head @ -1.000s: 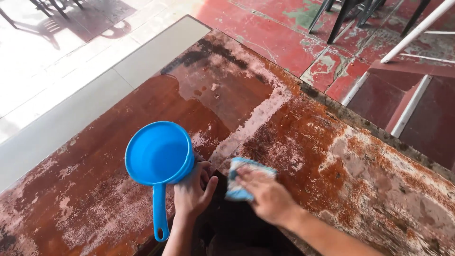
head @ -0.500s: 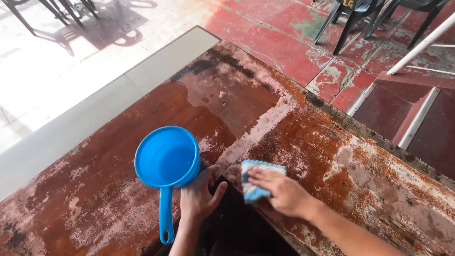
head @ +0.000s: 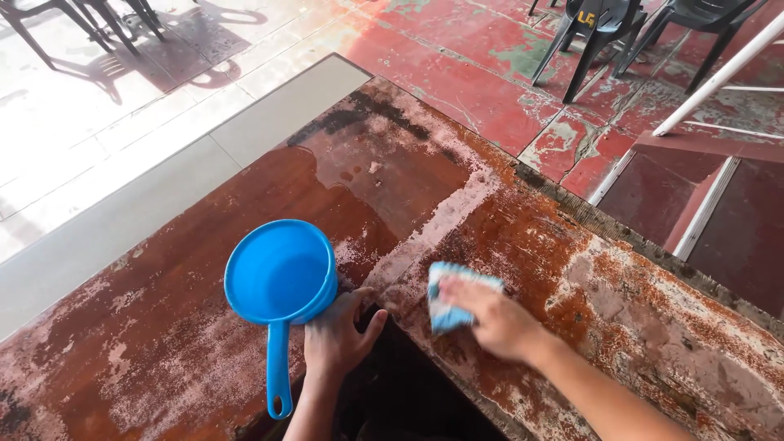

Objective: Cleaning a worn wooden counter using a cloth and water from a scoop.

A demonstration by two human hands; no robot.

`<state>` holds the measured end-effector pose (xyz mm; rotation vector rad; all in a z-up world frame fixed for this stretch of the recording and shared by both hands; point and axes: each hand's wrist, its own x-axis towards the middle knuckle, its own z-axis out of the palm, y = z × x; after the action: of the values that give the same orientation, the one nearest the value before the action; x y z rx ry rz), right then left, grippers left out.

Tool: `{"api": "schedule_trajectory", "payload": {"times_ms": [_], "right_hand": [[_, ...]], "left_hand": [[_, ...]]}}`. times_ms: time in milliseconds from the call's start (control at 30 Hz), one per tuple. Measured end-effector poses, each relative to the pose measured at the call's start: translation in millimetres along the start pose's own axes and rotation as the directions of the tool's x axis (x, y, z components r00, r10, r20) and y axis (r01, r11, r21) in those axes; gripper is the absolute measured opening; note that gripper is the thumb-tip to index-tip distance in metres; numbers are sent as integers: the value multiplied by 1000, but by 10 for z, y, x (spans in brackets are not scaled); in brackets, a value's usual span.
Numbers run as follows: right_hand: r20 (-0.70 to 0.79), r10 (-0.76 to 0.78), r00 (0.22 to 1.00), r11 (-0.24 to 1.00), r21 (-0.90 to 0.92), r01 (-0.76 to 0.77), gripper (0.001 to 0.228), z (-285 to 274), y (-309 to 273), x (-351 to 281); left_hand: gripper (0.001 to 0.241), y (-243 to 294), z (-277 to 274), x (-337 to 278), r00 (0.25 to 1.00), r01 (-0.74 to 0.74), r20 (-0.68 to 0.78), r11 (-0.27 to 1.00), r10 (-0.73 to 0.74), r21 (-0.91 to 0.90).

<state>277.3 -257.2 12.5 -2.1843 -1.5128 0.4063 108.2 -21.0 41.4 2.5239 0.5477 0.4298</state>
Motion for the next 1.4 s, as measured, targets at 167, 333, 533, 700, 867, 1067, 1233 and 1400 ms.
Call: {"api": "schedule_trajectory", "payload": {"times_ms": [167,333,533,700,867,1067,1233,1400], "right_hand": [[-107,113,988,988,-93,-123,75,-11,-292,397],[-48,-62,997,995,-86,58,76,83,-386,-107],[-163,38,986,999,-11,-41,65,44,0,-181],[-148,11,989,999,-35,-17,67,135,-294,-201],[-114,12,993,995,102,0,61,-58,304,-520],[-94,88,992,995,45,-84,65,-208,48,173],[11,38,999,994,99,-39,68,-103,-232,-22],[-8,139,990,983,121,-137,73,-190,-265,124]], "left_hand": [[43,62,31,-29,999,-26,-44,1000,27,14],[44,107,207,-118,999,-9,-51,999,11,41],[60,226,753,-250,939,-292,-169,954,299,63],[67,-107,1257,-224,897,-303,-306,948,320,101],[71,-76,1270,-127,866,-312,-363,939,343,144],[66,23,1156,-110,866,-297,-367,939,340,171],[47,148,903,-32,920,-278,-282,960,274,27],[42,366,776,359,981,-168,-133,960,141,-225]]}}
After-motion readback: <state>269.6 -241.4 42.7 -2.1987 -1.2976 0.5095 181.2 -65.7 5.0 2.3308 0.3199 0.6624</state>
